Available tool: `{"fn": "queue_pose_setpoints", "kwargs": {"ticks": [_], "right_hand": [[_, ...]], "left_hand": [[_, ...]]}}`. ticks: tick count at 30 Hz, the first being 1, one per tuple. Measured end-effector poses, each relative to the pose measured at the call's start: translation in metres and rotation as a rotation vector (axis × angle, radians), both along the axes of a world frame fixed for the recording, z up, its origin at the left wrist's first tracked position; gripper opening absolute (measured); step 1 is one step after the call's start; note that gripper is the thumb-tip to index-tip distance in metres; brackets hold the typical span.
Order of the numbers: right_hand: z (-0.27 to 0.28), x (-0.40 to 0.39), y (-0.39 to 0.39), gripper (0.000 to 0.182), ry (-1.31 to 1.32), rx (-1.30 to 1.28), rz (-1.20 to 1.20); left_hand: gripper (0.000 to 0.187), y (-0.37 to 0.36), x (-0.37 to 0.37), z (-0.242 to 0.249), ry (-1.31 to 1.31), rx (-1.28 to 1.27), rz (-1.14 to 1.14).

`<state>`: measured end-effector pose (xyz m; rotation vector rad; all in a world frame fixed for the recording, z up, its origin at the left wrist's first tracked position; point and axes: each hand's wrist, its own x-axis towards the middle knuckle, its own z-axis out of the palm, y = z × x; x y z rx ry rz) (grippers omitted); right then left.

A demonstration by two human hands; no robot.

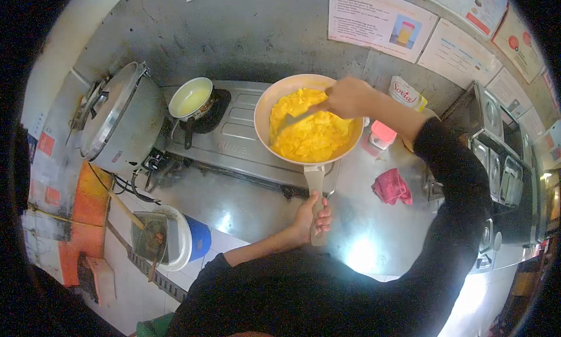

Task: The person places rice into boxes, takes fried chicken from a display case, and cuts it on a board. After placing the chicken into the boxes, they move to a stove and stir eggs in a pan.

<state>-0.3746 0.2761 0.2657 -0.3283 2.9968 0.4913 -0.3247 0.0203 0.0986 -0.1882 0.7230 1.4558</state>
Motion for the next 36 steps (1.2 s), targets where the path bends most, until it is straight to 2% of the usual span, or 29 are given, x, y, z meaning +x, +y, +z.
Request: {"fn": "queue_pose_setpoints", "kwargs": {"ticks": [5, 8, 11, 14, 20, 26, 29, 32, 35, 36], "right_hand": [[0.020, 0.064, 0.000, 0.046, 0.003, 0.150, 0.059], [0.043, 0.080, -0.006, 0.046, -0.007, 0.236, -0.026], [0.059, 0.080, 0.000, 0.042, 0.115, 0.332, -0.105], [0.065, 0.062, 0.010, 0.039, 0.044, 0.423, -0.222], [0.034, 0.016, 0.041, 0.030, -0.019, 0.469, -0.356], [0.000, -0.001, 0.030, 0.019, -0.099, 0.468, -0.478], [0.012, 0.008, 0.013, 0.015, -0.201, 0.347, -0.508], [0.027, 0.009, 0.013, 0.020, -0.372, 0.182, -0.568], [0.014, 0.005, 0.051, 0.021, -0.795, -0.060, -0.850], [0.006, 0.013, 0.059, 0.021, -0.816, -0.242, -0.857]], "left_hand": [[0.039, -0.001, 0.003, 0.003, -0.073, 0.018, 0.025], [0.039, 0.001, 0.002, 0.000, -0.057, 0.020, 0.028], [0.038, 0.001, 0.002, 0.000, -0.058, 0.012, 0.038], [0.037, -0.001, 0.004, 0.008, -0.043, 0.006, 0.054], [0.039, 0.000, 0.003, 0.007, -0.102, 0.028, 0.056], [0.040, 0.002, 0.007, -0.007, -0.083, 0.049, 0.058], [0.041, 0.002, 0.008, -0.011, -0.073, 0.060, 0.057], [0.041, 0.001, 0.007, -0.011, -0.090, 0.070, 0.053], [0.042, 0.001, 0.005, -0.010, -0.093, 0.071, 0.047], [0.042, 0.000, 0.005, -0.008, -0.079, 0.069, 0.048]]}}
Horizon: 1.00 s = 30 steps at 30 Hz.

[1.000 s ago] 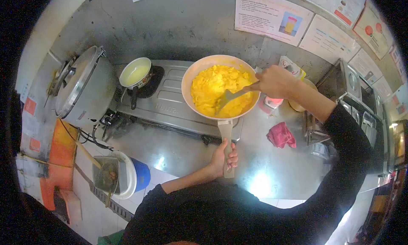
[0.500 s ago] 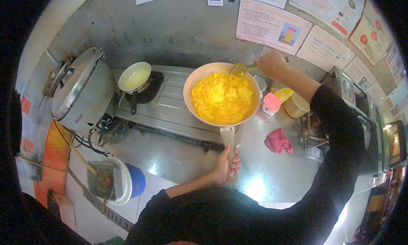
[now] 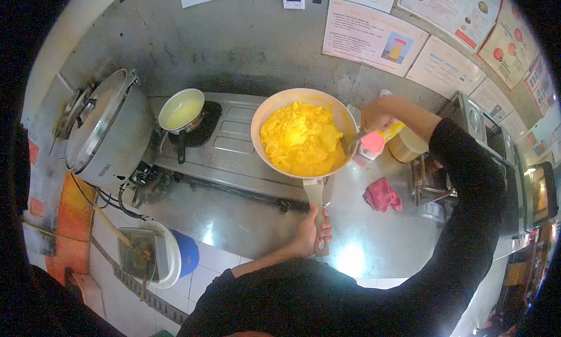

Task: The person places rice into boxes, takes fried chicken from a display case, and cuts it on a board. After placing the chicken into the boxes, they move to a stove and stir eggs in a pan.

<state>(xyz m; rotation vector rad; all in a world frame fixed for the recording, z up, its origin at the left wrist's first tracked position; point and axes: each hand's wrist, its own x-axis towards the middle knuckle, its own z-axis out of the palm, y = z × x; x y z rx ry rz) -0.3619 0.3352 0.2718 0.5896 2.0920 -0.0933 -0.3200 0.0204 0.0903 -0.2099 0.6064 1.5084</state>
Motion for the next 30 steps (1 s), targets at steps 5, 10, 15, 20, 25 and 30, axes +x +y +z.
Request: {"fn": "queue_pose_setpoints", "kwargs": {"ticks": [5, 10, 15, 20, 25, 30], "right_hand": [[-0.032, 0.029, -0.038, 0.028, 0.129, -0.380, -0.294], [-0.060, 0.036, -0.095, 0.026, 0.384, -0.478, -0.459], [-0.071, 0.011, -0.109, 0.029, 0.456, -0.410, -0.361], [-0.103, -0.008, -0.094, 0.028, 0.560, -0.520, -0.575], [-0.108, 0.001, -0.081, 0.025, 0.597, -0.874, -1.019], [-0.102, 0.030, -0.072, 0.021, 0.575, -1.176, -1.281]], "left_hand": [[0.041, -0.002, -0.002, 0.001, 0.029, -0.001, -0.017], [0.040, -0.003, -0.003, 0.007, 0.049, -0.019, -0.021], [0.039, -0.002, -0.003, 0.001, 0.040, -0.036, -0.033], [0.039, -0.001, 0.000, 0.000, 0.035, -0.069, -0.021], [0.038, -0.004, -0.001, 0.002, 0.064, -0.021, -0.008], [0.037, -0.004, -0.004, 0.004, 0.042, -0.055, -0.009]]}}
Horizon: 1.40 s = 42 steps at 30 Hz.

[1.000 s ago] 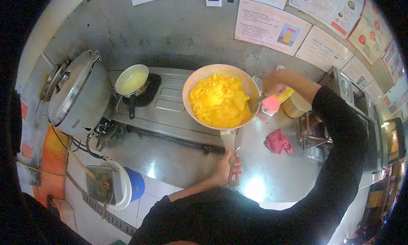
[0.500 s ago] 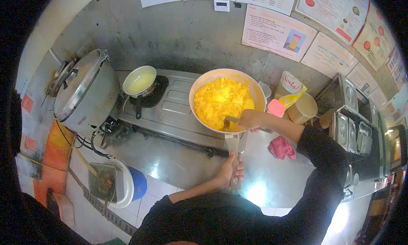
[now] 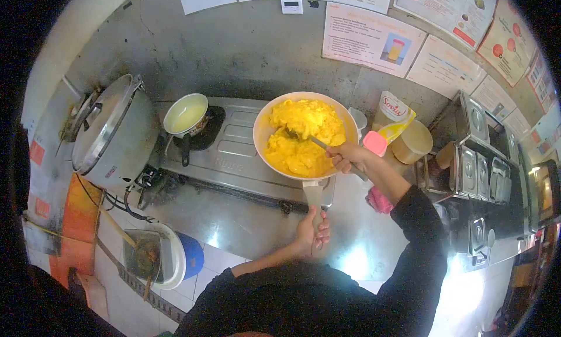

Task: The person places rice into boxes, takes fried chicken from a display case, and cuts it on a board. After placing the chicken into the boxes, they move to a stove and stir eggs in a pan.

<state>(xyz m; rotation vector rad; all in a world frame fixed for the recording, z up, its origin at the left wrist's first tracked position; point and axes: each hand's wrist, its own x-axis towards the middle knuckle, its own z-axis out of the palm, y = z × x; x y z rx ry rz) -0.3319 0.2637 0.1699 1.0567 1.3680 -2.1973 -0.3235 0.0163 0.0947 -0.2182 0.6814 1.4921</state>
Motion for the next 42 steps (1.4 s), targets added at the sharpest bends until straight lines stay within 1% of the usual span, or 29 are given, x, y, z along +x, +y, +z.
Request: {"fn": "queue_pose_setpoints", "kwargs": {"ticks": [3, 7, 14, 16, 20, 23, 26, 27, 28, 29, 31, 32, 35, 36, 37, 38, 41, 42], "right_hand": [[0.001, 0.015, 0.006, 0.023, 0.061, -0.112, -0.087], [0.000, 0.039, 0.011, 0.025, 0.151, -0.308, -0.185], [-0.006, 0.077, -0.002, 0.029, 0.275, -0.584, -0.311], [-0.006, 0.086, -0.009, 0.030, 0.306, -0.605, -0.334], [-0.010, 0.102, -0.019, 0.029, 0.329, -0.614, -0.359], [-0.004, 0.112, -0.027, 0.028, 0.342, -0.673, -0.429], [-0.001, 0.120, -0.021, 0.028, 0.307, -0.543, -0.347], [0.002, 0.120, -0.020, 0.027, 0.189, -0.311, -0.291], [0.018, 0.117, -0.027, 0.025, 0.069, -0.080, -0.236], [0.028, 0.116, -0.029, 0.024, -0.051, 0.149, -0.181], [0.024, 0.114, -0.016, 0.021, -0.138, 0.769, 0.160], [0.024, 0.114, -0.009, 0.021, -0.183, 1.076, 0.340], [0.045, 0.111, 0.000, 0.020, 0.147, 1.923, 0.456], [0.063, 0.105, -0.002, 0.022, 0.067, 1.871, 0.517], [0.100, 0.094, -0.019, 0.025, -0.014, 1.816, 0.577], [0.124, 0.085, -0.025, 0.029, -0.094, 1.758, 0.633], [0.145, 0.068, -0.007, 0.036, -0.113, 1.797, 0.773], [0.146, 0.063, -0.002, 0.035, -0.112, 1.802, 0.765]], "left_hand": [[0.037, 0.000, -0.002, -0.008, -0.002, 0.017, -0.013], [0.038, -0.002, -0.003, 0.006, 0.057, -0.016, -0.008], [0.037, -0.002, -0.003, 0.003, 0.050, 0.029, 0.000], [0.037, -0.002, -0.004, 0.006, 0.000, 0.034, 0.009], [0.037, -0.002, -0.004, 0.007, 0.035, 0.035, 0.002], [0.037, -0.002, -0.004, 0.002, 0.034, 0.052, -0.001], [0.037, -0.002, -0.004, 0.002, 0.026, 0.066, 0.013], [0.038, -0.001, -0.005, 0.001, 0.039, 0.069, 0.010], [0.038, -0.001, -0.004, -0.001, 0.050, 0.070, 0.004], [0.038, -0.001, -0.004, -0.002, 0.013, 0.069, -0.001], [0.039, 0.000, -0.006, -0.003, -0.059, 0.068, -0.015], [0.039, 0.000, -0.005, -0.004, -0.048, 0.068, -0.019], [0.039, 0.000, -0.006, -0.003, -0.012, 0.052, -0.023], [0.038, -0.001, -0.006, 0.002, 0.002, 0.033, -0.024], [0.038, -0.002, -0.006, 0.005, 0.015, 0.014, -0.026], [0.038, -0.002, -0.006, 0.004, 0.021, 0.022, -0.028], [0.038, -0.002, -0.007, 0.002, 0.034, 0.040, -0.033], [0.038, -0.002, -0.007, 0.002, 0.034, 0.041, -0.030]]}}
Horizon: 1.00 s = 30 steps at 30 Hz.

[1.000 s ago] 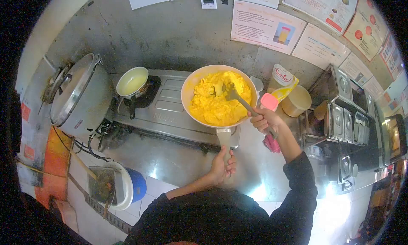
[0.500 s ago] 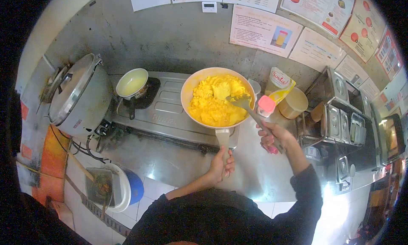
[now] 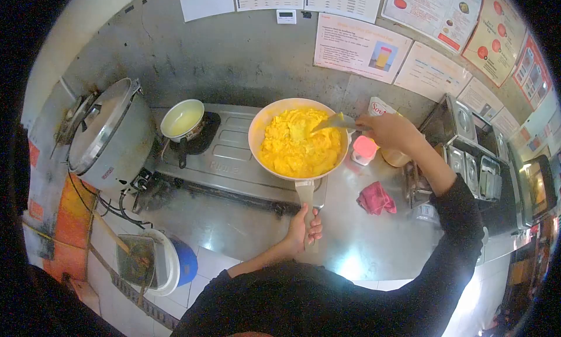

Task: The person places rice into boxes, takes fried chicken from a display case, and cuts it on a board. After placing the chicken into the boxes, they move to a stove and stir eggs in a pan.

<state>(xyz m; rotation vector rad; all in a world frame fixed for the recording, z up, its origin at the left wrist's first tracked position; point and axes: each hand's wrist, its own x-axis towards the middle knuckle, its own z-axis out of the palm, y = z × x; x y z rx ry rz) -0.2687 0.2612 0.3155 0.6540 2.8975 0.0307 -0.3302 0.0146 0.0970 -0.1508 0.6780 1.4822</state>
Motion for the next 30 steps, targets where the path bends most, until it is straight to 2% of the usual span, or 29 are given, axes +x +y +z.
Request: {"fn": "queue_pose_setpoints", "kwargs": {"ticks": [3, 6, 9, 12, 15, 18, 21, 24, 25, 27, 29, 30], "right_hand": [[-0.017, -0.015, 0.017, 0.032, 0.014, 0.004, -0.013], [-0.045, -0.029, 0.046, 0.033, -0.163, -0.092, 0.015], [-0.072, -0.044, 0.043, 0.034, -0.219, -0.234, 0.071], [-0.076, -0.062, 0.022, 0.034, -0.121, -0.210, -0.002], [-0.104, -0.086, 0.018, 0.031, -0.029, -0.133, 0.102], [-0.093, -0.104, -0.006, 0.029, -0.020, -0.079, 0.051], [-0.076, -0.110, 0.006, 0.034, -0.071, -0.120, -0.030], [-0.030, -0.086, 0.010, 0.030, -0.124, -0.092, 0.000], [-0.023, -0.072, 0.024, 0.030, -0.164, -0.029, 0.172], [-0.001, -0.057, 0.029, 0.030, -0.229, 0.014, 0.246], [0.025, -0.037, 0.005, 0.031, -0.280, -0.039, 0.047], [0.035, -0.032, -0.012, 0.031, -0.336, -0.045, 0.054]], "left_hand": [[0.037, -0.001, 0.000, 0.001, 0.004, 0.020, 0.001], [0.036, -0.001, -0.001, -0.004, 0.007, 0.055, -0.021], [0.036, -0.003, -0.002, -0.010, 0.000, 0.052, -0.038], [0.036, 0.000, -0.004, -0.007, 0.014, 0.044, -0.033], [0.036, -0.001, -0.004, -0.008, 0.014, 0.030, -0.031], [0.035, -0.001, -0.003, -0.003, -0.023, 0.013, -0.011], [0.035, -0.001, -0.003, -0.002, 0.013, 0.021, -0.008], [0.035, -0.002, -0.005, 0.003, 0.014, 0.006, -0.009], [0.035, -0.003, -0.004, 0.005, 0.001, -0.005, -0.007], [0.035, -0.004, -0.004, 0.010, 0.018, -0.010, -0.010], [0.035, -0.004, -0.004, 0.009, 0.026, -0.006, -0.018], [0.035, -0.003, -0.005, 0.004, 0.026, 0.000, -0.025]]}}
